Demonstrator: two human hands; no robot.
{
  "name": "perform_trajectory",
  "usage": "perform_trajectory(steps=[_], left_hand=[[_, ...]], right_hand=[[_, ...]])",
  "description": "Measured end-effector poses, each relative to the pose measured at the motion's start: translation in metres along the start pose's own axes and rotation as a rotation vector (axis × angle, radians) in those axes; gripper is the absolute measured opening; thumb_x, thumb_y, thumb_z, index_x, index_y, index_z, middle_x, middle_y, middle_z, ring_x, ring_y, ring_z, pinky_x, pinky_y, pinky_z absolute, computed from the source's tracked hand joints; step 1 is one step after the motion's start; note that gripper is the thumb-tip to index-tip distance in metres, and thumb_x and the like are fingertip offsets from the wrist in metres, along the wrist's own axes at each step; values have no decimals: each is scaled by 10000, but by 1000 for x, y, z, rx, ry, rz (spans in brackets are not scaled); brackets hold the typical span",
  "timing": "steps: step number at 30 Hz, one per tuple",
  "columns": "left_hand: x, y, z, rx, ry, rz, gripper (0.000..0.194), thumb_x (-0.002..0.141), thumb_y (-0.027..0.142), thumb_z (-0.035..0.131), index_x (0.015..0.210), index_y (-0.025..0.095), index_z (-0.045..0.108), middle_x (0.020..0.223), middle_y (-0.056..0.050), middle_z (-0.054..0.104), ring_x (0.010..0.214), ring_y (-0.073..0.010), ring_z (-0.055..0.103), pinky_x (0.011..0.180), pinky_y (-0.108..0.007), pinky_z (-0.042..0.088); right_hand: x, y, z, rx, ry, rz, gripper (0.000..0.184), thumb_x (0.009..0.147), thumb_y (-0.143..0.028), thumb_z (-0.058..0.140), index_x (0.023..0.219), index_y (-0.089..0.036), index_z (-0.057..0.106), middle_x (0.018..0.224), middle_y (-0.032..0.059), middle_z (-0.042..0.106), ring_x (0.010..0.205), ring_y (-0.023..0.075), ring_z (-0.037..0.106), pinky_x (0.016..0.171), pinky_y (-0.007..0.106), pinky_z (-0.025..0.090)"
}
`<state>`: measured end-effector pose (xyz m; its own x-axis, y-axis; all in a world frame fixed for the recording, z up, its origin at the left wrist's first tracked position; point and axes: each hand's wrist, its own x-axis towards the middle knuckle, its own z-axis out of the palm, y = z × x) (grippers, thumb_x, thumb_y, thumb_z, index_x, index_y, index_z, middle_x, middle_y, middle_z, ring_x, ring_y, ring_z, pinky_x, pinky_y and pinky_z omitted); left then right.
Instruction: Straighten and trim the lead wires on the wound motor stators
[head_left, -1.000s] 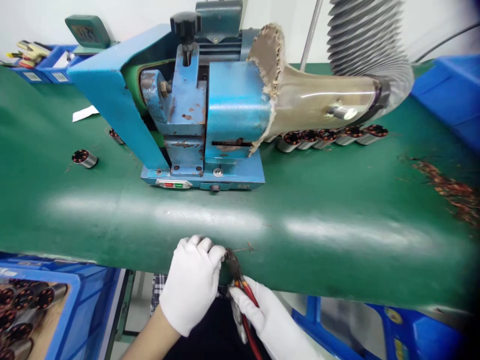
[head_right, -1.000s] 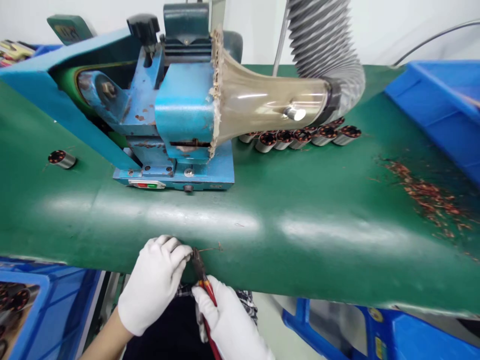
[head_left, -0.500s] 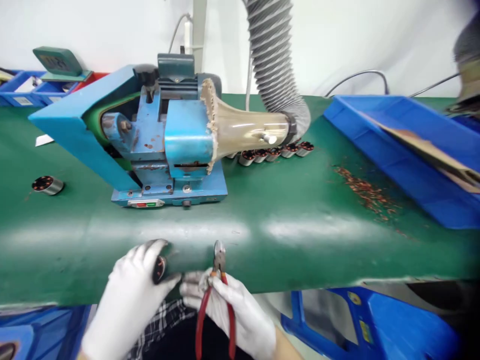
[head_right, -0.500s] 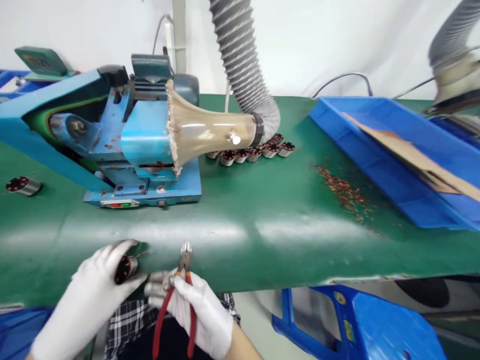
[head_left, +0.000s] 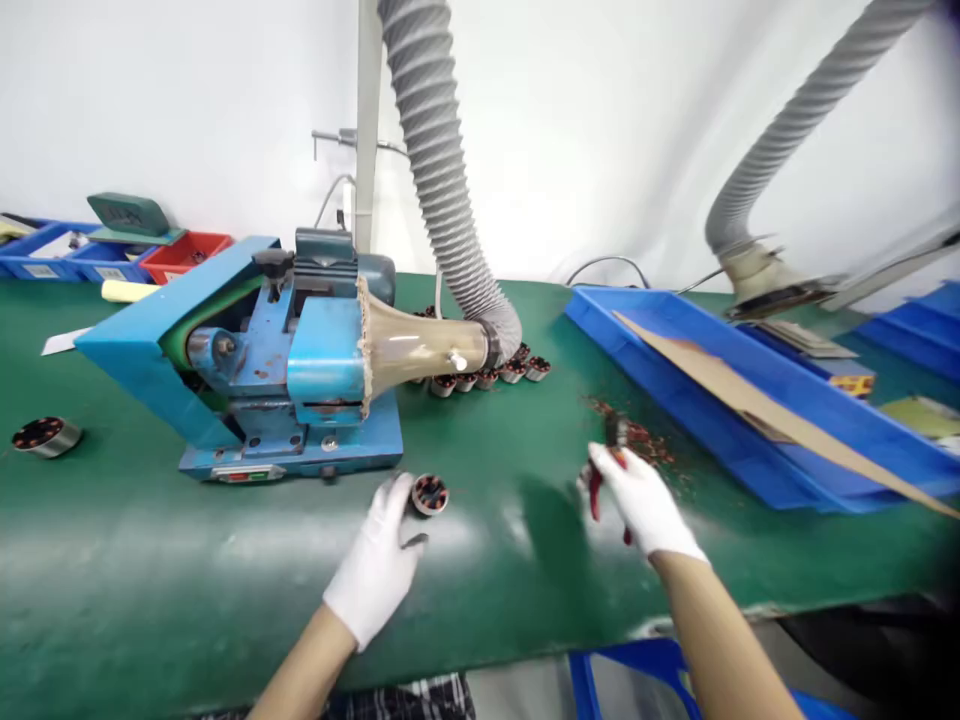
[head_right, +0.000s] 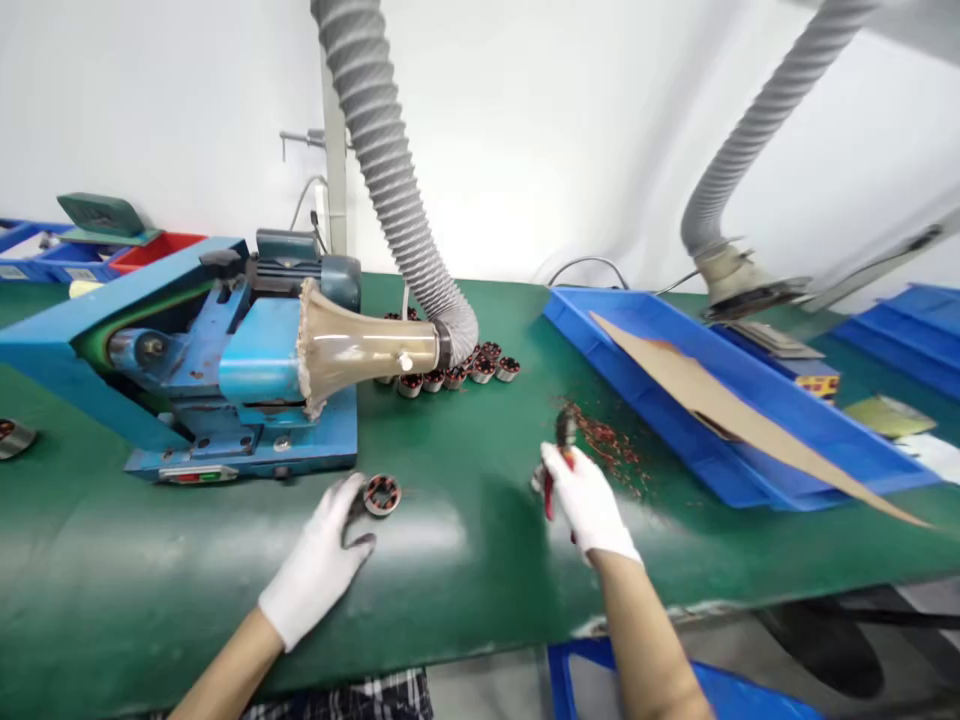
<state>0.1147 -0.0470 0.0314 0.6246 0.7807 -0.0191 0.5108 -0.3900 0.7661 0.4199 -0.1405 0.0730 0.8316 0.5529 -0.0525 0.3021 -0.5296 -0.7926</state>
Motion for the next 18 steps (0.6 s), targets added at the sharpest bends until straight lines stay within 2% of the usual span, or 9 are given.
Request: perform_trajectory(steps=[1,3,7,9,11,15,18], left_hand=[[7,6,9,35,23,65,645,723,68,537,1318,189,323,1366,-130,388,1273,-223,368,1000,-361,380],[11,8,17,118,41,158,648,724,43,525,1321,194,320,1408,-134,333,1294,-233,332,1015,-389,363],[-4,-2,4,249,-29,226,384,739,85,544,1084,253,548,1278,-60,516,1183,-223,477,986,-385,410],[-11,-7,-6,300,-57,254,305,757,126,547,1022,274,576,1238,-37,554,1153,-222,507,953,-373,449],[-13,-10,-11,348,-64,301,295,774,160,545,1042,280,569,1221,-40,573,1129,-228,532,914,-364,484],[-9,-18,-8,428,-39,400,293,770,176,557,1044,280,570,1182,-42,607,1100,-240,561,881,-345,508],[-6,-25,-4,466,-25,478,303,759,190,570,1046,286,563,1153,-21,627,1104,-231,561,881,-320,507]], right_hand=[[-1,3,1,-113,18,-18,265,726,-473,520,638,-226,477,555,37,559,662,282,605,708,469,442],[-5,12,8,-307,63,-61,247,700,-448,565,642,-214,512,553,50,546,664,316,585,699,503,407],[-8,27,24,-550,162,-184,327,768,-423,500,845,-120,592,833,213,598,889,420,530,771,578,328],[-8,26,29,-607,180,-259,391,809,-403,453,943,-63,593,960,271,572,987,434,487,830,584,294],[-9,20,37,-625,137,-364,380,836,-384,433,981,-76,601,1037,245,568,1046,387,475,907,532,280],[-3,-3,70,-593,-29,-572,275,852,-351,457,1027,-206,611,1117,90,596,1085,252,498,964,373,322],[14,-22,96,-560,-6,-576,370,851,-360,486,1139,-140,555,1191,154,540,1135,276,464,972,395,324]])
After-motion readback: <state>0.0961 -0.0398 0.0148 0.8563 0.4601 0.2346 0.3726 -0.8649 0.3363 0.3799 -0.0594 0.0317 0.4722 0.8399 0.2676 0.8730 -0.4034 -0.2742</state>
